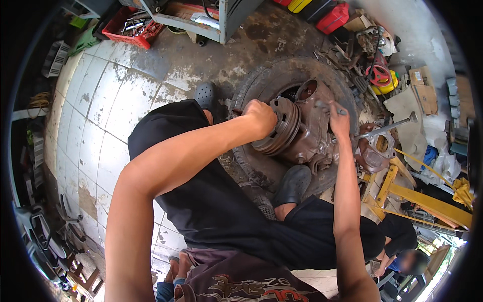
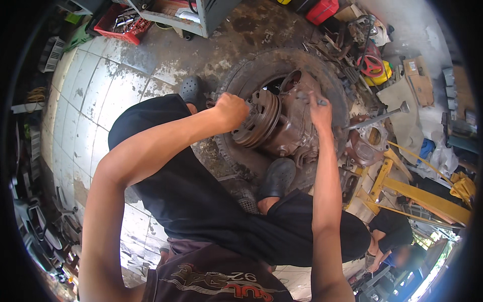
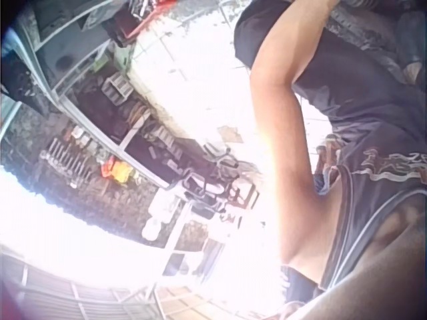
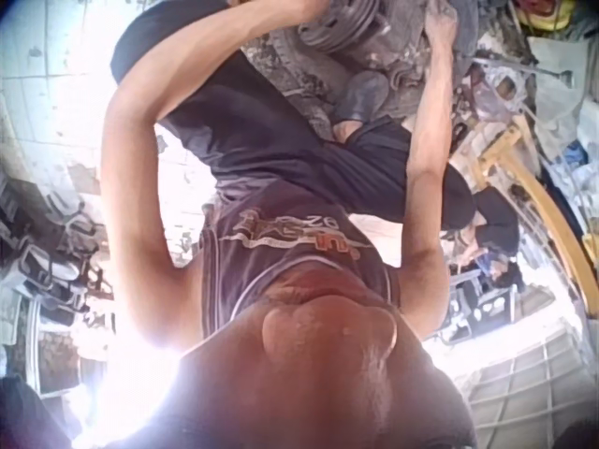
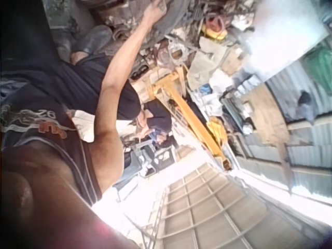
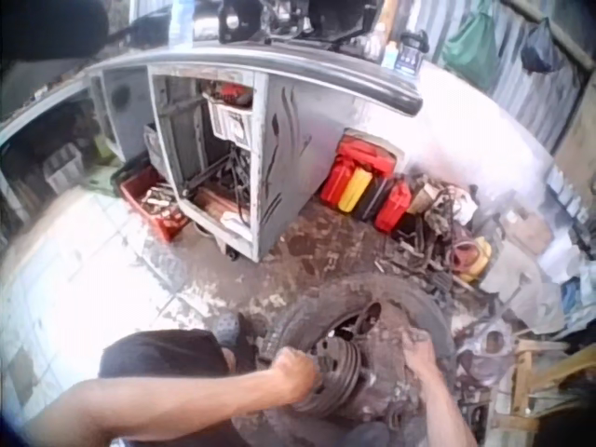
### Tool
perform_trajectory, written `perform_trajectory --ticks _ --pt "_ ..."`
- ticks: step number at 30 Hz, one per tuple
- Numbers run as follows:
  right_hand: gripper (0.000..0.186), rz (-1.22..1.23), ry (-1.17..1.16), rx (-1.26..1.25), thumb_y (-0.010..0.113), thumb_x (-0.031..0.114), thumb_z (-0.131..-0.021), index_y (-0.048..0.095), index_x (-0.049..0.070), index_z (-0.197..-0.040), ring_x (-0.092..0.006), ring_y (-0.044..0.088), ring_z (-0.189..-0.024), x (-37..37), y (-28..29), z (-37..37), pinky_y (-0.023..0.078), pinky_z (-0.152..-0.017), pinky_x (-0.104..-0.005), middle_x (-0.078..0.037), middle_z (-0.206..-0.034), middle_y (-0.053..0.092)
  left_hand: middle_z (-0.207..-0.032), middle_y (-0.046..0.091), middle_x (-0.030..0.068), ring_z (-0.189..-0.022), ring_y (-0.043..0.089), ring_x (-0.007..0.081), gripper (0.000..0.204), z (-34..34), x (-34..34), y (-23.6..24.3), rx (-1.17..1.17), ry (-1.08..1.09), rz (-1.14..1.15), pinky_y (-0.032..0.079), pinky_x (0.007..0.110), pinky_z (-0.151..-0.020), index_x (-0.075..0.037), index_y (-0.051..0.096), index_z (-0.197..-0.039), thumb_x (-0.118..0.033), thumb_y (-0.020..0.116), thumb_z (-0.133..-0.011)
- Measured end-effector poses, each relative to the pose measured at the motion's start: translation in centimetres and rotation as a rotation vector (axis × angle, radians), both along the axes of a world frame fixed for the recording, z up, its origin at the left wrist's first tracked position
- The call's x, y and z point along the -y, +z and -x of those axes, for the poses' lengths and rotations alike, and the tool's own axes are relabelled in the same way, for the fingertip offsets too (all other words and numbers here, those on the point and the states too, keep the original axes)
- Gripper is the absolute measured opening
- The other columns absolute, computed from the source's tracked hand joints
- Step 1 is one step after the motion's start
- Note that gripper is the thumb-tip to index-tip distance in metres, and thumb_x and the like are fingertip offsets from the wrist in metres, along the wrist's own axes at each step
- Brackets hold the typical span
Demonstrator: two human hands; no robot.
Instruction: The person sits on the floor and uses a metal file to scrape and smooth the surface of a rusty mechanical part resting on a tire. They hold the part steady with one hand while filing with the other, occasionally rotating the object to work on different areas.
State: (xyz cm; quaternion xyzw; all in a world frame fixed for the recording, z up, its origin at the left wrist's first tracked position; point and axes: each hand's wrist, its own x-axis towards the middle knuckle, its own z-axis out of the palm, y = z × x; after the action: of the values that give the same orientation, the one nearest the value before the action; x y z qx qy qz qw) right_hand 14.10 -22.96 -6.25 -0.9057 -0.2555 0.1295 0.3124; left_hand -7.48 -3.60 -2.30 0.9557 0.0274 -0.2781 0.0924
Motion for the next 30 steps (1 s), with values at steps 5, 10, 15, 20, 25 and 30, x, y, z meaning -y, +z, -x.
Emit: perform_trajectory --ticks 5,10,15,20,25,30 --pt "0.038 0.248 0.015 0.291 0.056 0.036 -0.096 0.070 0.002 -0.104 -0.0443 0.064 -0.093 1.9 -3.3 -0.4 0.050 -0.082 -0.0428 -0.027 -0.097 0.067 -0.102 0.073 0.0094 -0.099 0.070 0.0253 0.019 -0.9 1.9 -0.8 0.003 -0.022 0.004 0.054 0.035 -0.077 -0.010 0.075 -0.097 -0.016 0.069 -0.080" --pt "0.033 -0.164 0.068 -0.635 0.053 0.028 -0.100 0.070 0.001 -0.105 -0.0232 0.067 -0.067 1.1 0.0 0.1 0.052 -0.065 -0.0342 -0.017 -0.086 0.071 -0.103 0.073 0.0091 -0.098 0.071 0.0257 0.019 -0.7 1.8 -0.8 0.011 -0.051 -0.020 0.054 0.036 -0.076 -0.010 0.075 -0.098 -0.016 0.067 -0.082" --pt "0.037 -0.050 -0.014 -0.252 0.060 0.031 -0.095 0.070 -0.003 -0.108 -0.0139 0.069 -0.068 -1.2 0.0 -1.7 0.054 -0.064 -0.0286 -0.009 -0.078 0.072 -0.102 0.074 0.0089 -0.097 0.071 0.0258 0.018 -0.9 1.7 -1.1 0.001 -0.021 0.021 0.054 0.037 -0.074 -0.010 0.075 -0.097 -0.017 0.067 -0.082" --pt "0.032 0.166 0.068 -0.313 0.058 0.027 -0.096 0.068 -0.003 -0.103 -0.0175 0.069 -0.066 -2.7 -2.6 -4.0 0.054 -0.062 -0.0290 -0.011 -0.080 0.072 -0.102 0.074 0.0097 -0.097 0.071 0.0266 0.017 -1.2 1.8 -0.4 0.006 -0.037 0.016 0.055 0.038 -0.074 -0.010 0.075 -0.095 -0.018 0.067 -0.082" --pt "0.036 0.273 0.112 -0.306 0.057 0.028 -0.095 0.067 -0.006 -0.095 -0.0233 0.071 -0.067 -3.7 -3.2 -4.5 0.055 -0.062 -0.0327 -0.016 -0.077 0.071 -0.101 0.074 0.0106 -0.098 0.071 0.0276 0.017 -0.9 1.3 0.0 0.014 -0.049 0.010 0.055 0.038 -0.075 -0.009 0.075 -0.094 -0.016 0.068 -0.081" --pt "0.046 0.348 0.158 0.424 0.057 0.033 -0.094 0.066 -0.011 -0.084 -0.0303 0.072 -0.073 -3.5 -4.7 -4.1 0.055 -0.072 -0.0368 -0.021 -0.071 0.070 -0.100 0.074 0.0119 -0.096 0.071 0.0277 0.016 -0.8 1.0 -0.2 0.073 -0.051 0.031 0.055 0.038 -0.074 -0.008 0.075 -0.093 -0.013 0.068 -0.079"
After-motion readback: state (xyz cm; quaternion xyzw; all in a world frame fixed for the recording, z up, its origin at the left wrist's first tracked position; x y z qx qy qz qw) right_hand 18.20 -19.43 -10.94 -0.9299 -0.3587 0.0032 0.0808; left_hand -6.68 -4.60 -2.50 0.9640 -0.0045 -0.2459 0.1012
